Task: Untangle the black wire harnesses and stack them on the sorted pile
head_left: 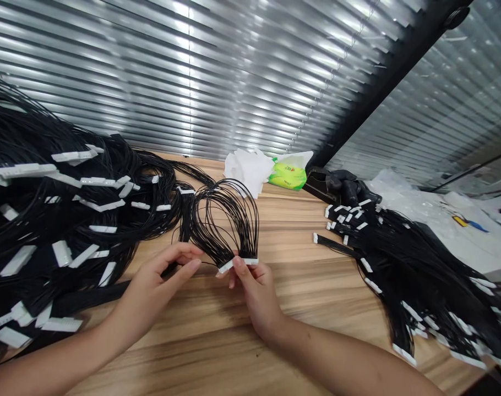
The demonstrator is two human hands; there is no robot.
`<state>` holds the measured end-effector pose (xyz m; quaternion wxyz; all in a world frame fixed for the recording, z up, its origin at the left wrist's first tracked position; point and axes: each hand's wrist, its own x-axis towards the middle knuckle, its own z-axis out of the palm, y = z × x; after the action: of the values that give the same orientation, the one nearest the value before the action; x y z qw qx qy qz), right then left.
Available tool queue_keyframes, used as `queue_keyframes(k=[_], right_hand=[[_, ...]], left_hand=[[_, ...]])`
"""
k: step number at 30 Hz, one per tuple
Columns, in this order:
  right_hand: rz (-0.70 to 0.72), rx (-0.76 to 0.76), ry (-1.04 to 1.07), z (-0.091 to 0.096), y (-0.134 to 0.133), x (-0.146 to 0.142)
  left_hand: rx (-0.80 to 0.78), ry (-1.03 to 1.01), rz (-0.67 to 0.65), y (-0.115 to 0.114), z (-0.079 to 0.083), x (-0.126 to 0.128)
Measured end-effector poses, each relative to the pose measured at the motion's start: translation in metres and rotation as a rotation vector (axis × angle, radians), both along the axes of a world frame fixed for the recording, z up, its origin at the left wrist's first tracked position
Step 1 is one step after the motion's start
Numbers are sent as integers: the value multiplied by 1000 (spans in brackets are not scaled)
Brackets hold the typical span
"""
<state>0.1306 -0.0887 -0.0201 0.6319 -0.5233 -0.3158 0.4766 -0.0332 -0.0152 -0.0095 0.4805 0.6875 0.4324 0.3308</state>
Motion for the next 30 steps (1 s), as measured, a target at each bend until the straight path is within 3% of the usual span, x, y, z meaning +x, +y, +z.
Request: queue_keyframes(k=[16,19,26,30], right_hand=[[41,13,-24,4,0,-4],[41,7,-20,3,0,-2],[-56,19,117,-4,2,2],[-63,25,149,-4,2,3]], left_hand=[[-60,-43,13,1,4,3],[-106,-158,30,1,3,2],[-384,-717,183,3,21,-2],[-450,-652,205,2,27,-6]])
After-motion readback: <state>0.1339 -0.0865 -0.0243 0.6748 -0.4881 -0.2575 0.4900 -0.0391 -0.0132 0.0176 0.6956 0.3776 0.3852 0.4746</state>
